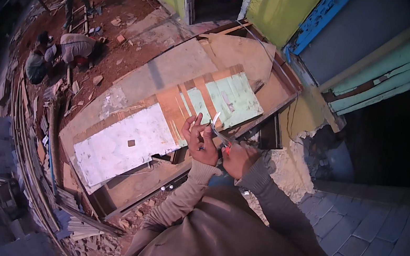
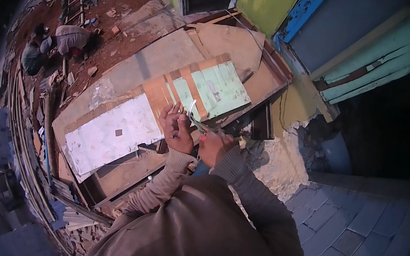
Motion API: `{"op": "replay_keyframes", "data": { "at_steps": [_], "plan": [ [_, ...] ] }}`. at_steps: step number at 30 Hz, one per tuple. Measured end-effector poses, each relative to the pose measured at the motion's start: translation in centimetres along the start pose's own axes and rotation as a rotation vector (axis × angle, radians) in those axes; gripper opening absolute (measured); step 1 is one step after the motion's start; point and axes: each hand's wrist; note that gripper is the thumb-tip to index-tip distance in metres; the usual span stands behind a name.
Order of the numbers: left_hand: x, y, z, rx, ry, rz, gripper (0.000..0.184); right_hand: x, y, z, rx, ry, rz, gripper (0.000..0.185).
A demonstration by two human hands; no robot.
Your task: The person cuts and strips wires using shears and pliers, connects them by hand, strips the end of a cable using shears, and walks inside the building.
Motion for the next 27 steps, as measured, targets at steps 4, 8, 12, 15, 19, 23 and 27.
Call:
{"op": "replay_keyframes", "data": {
  "at_steps": [4, 8, 12, 15, 19, 23, 27],
  "plan": [
    [0.0, -0.4, -0.2, 0.017, 0.023, 0.04, 0.011, -2.4, -0.2, 1.0, 0.036, 0.042, 0.123, 0.033],
    [-0.9, -1.8, 1.2, -0.051, 0.17, 0.153, 0.011, -4.4, -1.0, 1.3, 0.036, 0.049, 0.315, 0.033],
    [-1.6, -3.0, 1.4, -0.211, 0.334, 0.221, 0.015, -3.7, -1.3, 0.8, -0.011, 0.052, 0.253, 0.035],
    [-2.3, -3.4, 1.1, -0.251, 0.309, 0.248, 0.014, -3.7, -1.9, 0.7, 0.002, 0.072, 0.259, 0.037],
    [-2.6, -3.4, 1.3, -0.304, 0.305, 0.239, 0.016, -3.4, -2.7, 0.8, 0.117, 0.054, 0.347, 0.04],
    [-2.9, -3.7, 1.3, -0.372, 0.358, 0.211, 0.017, -1.4, -3.0, -0.6, 0.059, -0.007, 0.305, 0.044],
    [-3.9, -4.6, 0.7, -0.512, 0.551, 0.194, 0.018, -1.1, -3.7, -1.8, 0.203, -0.616, 0.577, 0.049]
  ]
}}
Point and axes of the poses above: each hand's wrist, its own y-axis away from the middle knuckle, its own x-axis out of the palm, z = x × y, and after that the axes turned 8 degrees about -y, right-handed
